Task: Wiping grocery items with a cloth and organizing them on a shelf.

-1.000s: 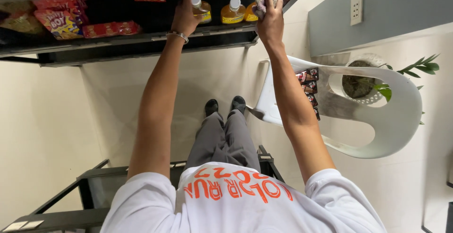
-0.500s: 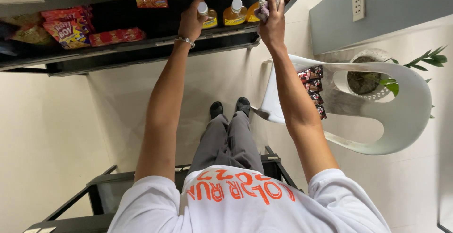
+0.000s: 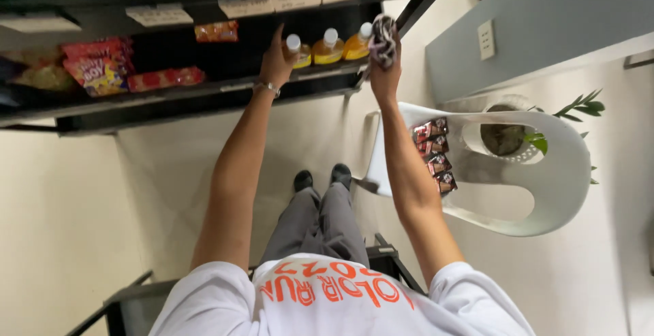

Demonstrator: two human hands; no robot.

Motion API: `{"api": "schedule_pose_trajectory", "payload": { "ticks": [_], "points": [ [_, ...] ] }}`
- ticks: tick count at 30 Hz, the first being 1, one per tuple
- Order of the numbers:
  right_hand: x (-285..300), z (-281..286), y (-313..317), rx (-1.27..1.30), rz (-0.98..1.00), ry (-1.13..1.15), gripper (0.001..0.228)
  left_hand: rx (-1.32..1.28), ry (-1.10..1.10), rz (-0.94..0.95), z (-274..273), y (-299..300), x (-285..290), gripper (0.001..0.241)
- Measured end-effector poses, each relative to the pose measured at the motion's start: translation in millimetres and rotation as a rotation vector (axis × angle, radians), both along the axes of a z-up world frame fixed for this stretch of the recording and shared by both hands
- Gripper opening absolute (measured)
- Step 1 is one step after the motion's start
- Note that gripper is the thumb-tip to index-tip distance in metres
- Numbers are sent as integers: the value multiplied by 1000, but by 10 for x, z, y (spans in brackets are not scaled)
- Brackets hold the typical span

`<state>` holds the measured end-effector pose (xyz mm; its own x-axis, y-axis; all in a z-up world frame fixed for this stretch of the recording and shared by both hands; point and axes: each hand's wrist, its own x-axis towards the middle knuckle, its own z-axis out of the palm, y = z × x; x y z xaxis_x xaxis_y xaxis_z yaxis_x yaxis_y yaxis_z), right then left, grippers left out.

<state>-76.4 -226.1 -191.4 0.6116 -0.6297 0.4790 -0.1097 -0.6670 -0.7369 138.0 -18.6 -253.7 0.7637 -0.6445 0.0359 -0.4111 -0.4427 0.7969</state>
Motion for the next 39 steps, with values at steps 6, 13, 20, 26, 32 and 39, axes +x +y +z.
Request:
{"api": "schedule_pose_trajectory", "payload": {
  "ticks": [6, 13, 20, 26, 32, 39],
  "points": [
    [-542, 18, 117, 1058, -212, -437, 50, -32, -112, 146, -165, 131, -381, 96],
    [-1341, 939, 520, 1554, 86, -694, 71, -560, -46, 156, 1224, 59, -1558, 31],
    [-2314, 542, 1068, 1192, -18, -224, 61, -16, 461, -573, 1608, -107, -2160, 32],
    [-2890, 1094, 1292, 1345, -139, -547, 37, -241, 737, -429, 1953, -434, -3011, 19],
    [-3459, 202, 1131, 1483, -204, -749, 60, -156, 533, -753, 1849, -846, -3535, 36],
    [-3560, -17, 1171, 1707, -556, -885, 54, -77, 285, -920, 1510, -1298, -3904, 36]
  ]
}}
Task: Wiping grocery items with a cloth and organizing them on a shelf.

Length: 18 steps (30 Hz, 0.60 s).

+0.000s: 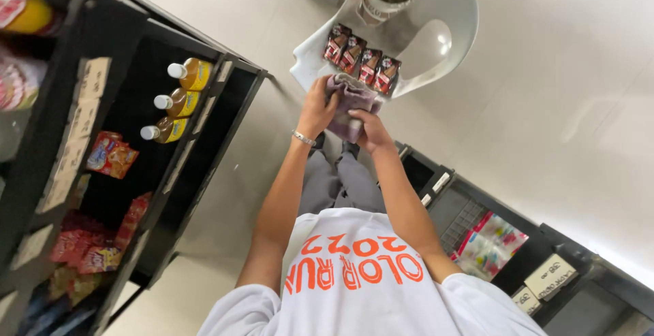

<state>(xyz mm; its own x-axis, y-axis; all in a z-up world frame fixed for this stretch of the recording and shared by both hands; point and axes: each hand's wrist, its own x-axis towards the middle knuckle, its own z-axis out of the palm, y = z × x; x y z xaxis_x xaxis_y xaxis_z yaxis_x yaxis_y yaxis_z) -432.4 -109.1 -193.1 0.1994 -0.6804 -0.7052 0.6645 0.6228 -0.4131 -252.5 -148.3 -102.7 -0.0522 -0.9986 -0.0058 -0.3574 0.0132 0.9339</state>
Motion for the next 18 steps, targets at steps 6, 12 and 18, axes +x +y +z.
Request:
{"api": "schedule_pose_trajectory", "payload": {
  "ticks": [6, 12, 18],
  "points": [
    [-103, -88, -17, -81, -122, 331, 69, 108, -125, -105, -844, -281, -191, 40],
    [-184, -660, -213, -23, -245, 485, 69, 282, -208, -122, -2302, -652, -139, 54],
    [-231, -1753, -617, 23, -270, 500, 68, 320, -229, -78, -3652, -1255, -82, 56]
  ]
}}
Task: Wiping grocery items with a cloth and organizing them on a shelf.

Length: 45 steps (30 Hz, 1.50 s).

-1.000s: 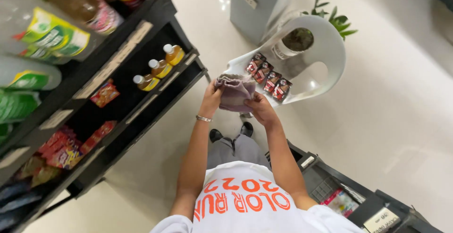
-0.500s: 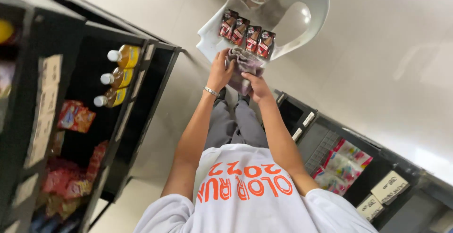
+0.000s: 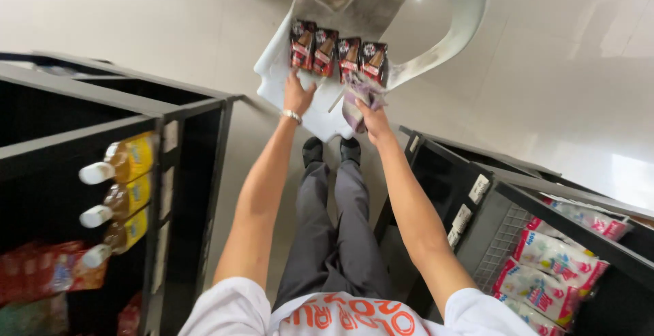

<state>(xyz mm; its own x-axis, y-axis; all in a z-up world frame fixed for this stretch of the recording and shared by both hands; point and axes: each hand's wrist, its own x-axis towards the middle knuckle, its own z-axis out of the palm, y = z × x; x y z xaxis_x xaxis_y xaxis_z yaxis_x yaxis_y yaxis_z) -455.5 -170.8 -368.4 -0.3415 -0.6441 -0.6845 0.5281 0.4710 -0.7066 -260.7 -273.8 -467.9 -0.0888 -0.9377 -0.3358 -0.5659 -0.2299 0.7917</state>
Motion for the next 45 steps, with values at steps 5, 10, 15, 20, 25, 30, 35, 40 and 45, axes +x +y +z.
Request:
{"api": "schedule_pose_trajectory", "payload": {
  "ticks": [5, 10, 15, 20, 25, 30, 35, 40, 45],
  "points": [
    [-66, -888, -237, 56, 2, 33, 68, 45, -17, 96, -1214, -539, 46, 59],
    [-51, -1232, -241, 37, -3, 56, 67, 19, -28, 163, -1722, -587, -44, 62],
    [9, -1322, -55, 56, 1, 70, 66, 29, -52, 237, -2031, -574, -171, 64],
    [34, -1168, 124, 74, 12, 83, 66, 37, -89, 342, -2092, -581, -131, 68],
    [87, -677, 197, 52, 40, 116, 66, 86, 30, 434, -1389, -413, 113, 67],
    [88, 205, 211, -115, 119, 204, 66, 0, 361, 297, 727, 46, 65, 59],
    [47, 1383, 340, -367, 104, 546, 57, -36, 416, 68, 2637, 530, -79, 75],
    [200, 2753, 492, -616, 204, 1011, 50, -248, 803, -143, 3444, 1064, -265, 80],
    [581, 3137, 990, -775, 126, 889, 41, -313, 1039, -229, 3880, 1466, -262, 73]
  ]
}}
